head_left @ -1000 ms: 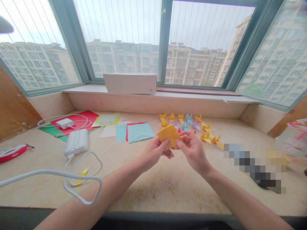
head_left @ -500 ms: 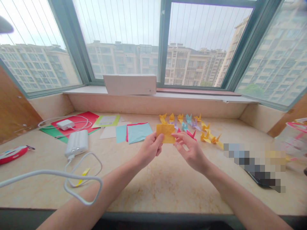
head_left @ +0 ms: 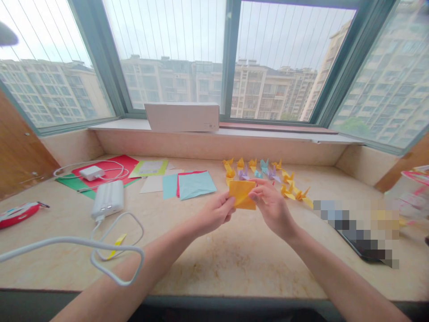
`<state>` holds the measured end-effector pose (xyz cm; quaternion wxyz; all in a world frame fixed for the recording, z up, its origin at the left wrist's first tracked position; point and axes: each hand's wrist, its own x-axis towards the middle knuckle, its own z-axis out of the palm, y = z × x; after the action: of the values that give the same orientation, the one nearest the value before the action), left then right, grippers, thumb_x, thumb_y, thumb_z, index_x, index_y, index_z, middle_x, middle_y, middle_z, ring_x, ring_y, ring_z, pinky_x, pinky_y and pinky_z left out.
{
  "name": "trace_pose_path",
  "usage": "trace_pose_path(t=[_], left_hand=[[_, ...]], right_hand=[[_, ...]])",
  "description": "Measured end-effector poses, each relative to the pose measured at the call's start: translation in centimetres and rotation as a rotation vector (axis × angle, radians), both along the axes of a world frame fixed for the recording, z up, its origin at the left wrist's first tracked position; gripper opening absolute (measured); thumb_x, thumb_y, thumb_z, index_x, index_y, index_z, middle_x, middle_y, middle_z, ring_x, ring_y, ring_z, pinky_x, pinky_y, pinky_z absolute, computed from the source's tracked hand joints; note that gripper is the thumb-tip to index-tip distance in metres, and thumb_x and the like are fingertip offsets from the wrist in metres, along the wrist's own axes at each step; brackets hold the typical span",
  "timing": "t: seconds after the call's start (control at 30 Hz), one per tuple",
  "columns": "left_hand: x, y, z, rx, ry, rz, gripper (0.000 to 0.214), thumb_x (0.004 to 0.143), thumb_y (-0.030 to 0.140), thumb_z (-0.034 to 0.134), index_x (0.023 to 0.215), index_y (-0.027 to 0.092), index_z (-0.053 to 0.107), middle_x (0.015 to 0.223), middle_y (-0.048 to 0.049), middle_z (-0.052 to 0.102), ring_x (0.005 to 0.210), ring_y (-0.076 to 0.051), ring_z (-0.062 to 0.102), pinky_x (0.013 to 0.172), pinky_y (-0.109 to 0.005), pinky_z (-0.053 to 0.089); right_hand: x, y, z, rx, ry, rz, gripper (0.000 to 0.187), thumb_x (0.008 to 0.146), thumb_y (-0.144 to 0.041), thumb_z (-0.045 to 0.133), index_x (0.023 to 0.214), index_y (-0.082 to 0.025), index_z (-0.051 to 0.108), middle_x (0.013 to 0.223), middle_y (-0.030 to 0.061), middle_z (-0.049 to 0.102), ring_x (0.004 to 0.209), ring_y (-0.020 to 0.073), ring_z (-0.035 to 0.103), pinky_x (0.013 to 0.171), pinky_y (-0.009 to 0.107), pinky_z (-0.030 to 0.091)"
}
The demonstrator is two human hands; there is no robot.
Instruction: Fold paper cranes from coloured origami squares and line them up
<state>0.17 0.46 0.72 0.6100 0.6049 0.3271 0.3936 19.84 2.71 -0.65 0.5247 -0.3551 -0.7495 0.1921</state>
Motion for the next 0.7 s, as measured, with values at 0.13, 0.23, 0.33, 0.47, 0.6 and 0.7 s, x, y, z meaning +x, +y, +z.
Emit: trace_pose_path(t=[0.13, 0.23, 0.33, 0.47, 0.6, 0.7], left_hand=[[0.1, -0.2, -0.5, 0.023, 0.060, -0.015, 0.032, 0.093, 0.049, 0.052, 0.083, 0.020, 0.046, 0.061, 0.0072, 0.038, 0.047, -0.006, 0.030, 0.043, -0.018, 0.021], [0.0, -0.3, -0.4, 0.068, 0.087, -0.019, 0.037, 0.093, 0.053, 0.050, 0.079, 0.019, 0.049, 0.061, 0.0055, 0.042, 0.045, -0.006, 0.032, 0.042, -0.018, 0.022], [0.0, -0.5, 0.0, 0.124, 0.110, -0.020, 0.043, 0.092, 0.057, 0.051, 0.077, 0.017, 0.053, 0.059, 0.0046, 0.046, 0.042, -0.005, 0.033, 0.040, -0.018, 0.022], [0.2, -0.9, 0.6, 0.183, 0.145, 0.045, 0.041, 0.089, 0.054, 0.058, 0.078, 0.015, 0.061, 0.063, 0.0014, 0.057, 0.042, -0.005, 0.040, 0.040, -0.018, 0.025], [0.2, -0.8, 0.6, 0.215, 0.208, 0.111, 0.042, 0.094, 0.048, 0.051, 0.074, 0.013, 0.066, 0.051, 0.0028, 0.051, 0.040, -0.006, 0.038, 0.040, -0.018, 0.025], [0.3, -0.7, 0.3, 0.217, 0.176, 0.124, 0.040, 0.094, 0.047, 0.052, 0.077, 0.014, 0.066, 0.053, 0.0017, 0.055, 0.041, -0.007, 0.040, 0.039, -0.018, 0.026]], right_hand=[[0.0, 0.1, -0.6, -0.086, 0.051, -0.041, 0.031, 0.095, -0.049, 0.056, 0.090, -0.021, 0.068, 0.092, 0.0079, 0.072, 0.083, 0.0234, 0.068, 0.074, 0.036, 0.055], [0.0, 0.1, -0.7, -0.083, 0.069, -0.080, 0.031, 0.094, -0.049, 0.058, 0.088, -0.021, 0.067, 0.084, 0.0063, 0.072, 0.076, 0.0226, 0.068, 0.069, 0.034, 0.056], [0.2, 0.0, -0.5, -0.029, 0.061, -0.140, 0.030, 0.094, -0.049, 0.058, 0.087, -0.021, 0.068, 0.082, 0.0059, 0.072, 0.073, 0.0223, 0.068, 0.067, 0.034, 0.055], [0.2, -0.3, 0.0, 0.049, 0.006, -0.203, 0.028, 0.094, -0.047, 0.059, 0.084, -0.022, 0.068, 0.079, 0.0049, 0.072, 0.069, 0.0210, 0.066, 0.064, 0.033, 0.053], [0.0, -0.8, 0.2, 0.054, 0.029, -0.204, 0.027, 0.095, -0.045, 0.058, 0.085, -0.022, 0.069, 0.079, 0.0045, 0.073, 0.068, 0.0202, 0.066, 0.065, 0.033, 0.053], [-0.2, -0.8, 0.0, 0.017, 0.094, -0.191, 0.025, 0.094, -0.045, 0.060, 0.089, -0.022, 0.067, 0.081, 0.0046, 0.073, 0.069, 0.0200, 0.066, 0.066, 0.033, 0.052]])
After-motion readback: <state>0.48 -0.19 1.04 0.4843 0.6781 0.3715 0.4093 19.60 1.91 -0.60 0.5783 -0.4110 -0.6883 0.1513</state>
